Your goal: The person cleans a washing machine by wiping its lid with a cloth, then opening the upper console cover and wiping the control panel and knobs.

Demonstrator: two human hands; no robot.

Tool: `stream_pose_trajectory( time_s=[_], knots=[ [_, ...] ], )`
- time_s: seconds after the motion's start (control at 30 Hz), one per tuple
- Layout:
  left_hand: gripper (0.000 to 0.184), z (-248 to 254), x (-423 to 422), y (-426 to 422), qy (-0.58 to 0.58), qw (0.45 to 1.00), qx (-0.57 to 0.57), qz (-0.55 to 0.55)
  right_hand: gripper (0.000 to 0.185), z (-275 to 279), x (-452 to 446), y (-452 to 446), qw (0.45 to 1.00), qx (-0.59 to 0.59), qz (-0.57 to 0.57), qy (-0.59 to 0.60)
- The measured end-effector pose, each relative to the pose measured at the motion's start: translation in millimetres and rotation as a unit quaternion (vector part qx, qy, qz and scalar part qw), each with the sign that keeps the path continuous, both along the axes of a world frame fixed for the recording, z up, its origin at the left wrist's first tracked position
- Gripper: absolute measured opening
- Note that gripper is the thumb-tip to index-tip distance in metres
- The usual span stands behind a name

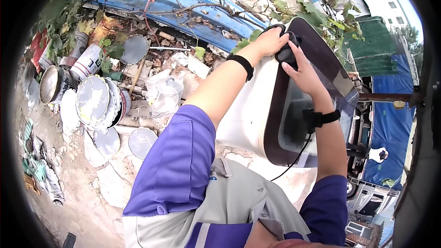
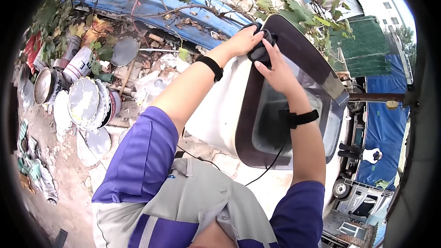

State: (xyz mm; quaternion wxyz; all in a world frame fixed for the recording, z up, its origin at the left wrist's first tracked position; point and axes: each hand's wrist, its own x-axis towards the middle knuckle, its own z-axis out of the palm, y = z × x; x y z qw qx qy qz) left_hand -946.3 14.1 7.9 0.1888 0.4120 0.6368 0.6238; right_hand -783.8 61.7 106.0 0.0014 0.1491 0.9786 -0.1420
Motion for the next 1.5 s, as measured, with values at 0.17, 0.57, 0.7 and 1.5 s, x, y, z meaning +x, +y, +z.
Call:
stream_pose_trajectory(
  time_s=[0.17,0.57,0.7,1.5],
  knots=[
    [0.057,-11,3,5,-0.013,0.999,0.034,0.014,0.055,5,-4,14,0.992,-0.126,-0.023,0.009],
    [0.038,-24,77,-113,0.007,0.996,0.017,-0.084,0.035,42,65,-55,0.952,-0.262,-0.055,-0.145],
    [0.041,-24,106,-128,0.03,0.998,0.046,-0.023,0.03,20,79,-68,0.988,-0.146,-0.002,-0.05],
    [0.043,-6,-9,-3,-0.091,0.989,0.083,-0.088,0.035,-1,-8,3,0.997,0.023,-0.011,0.07]
  ],
)
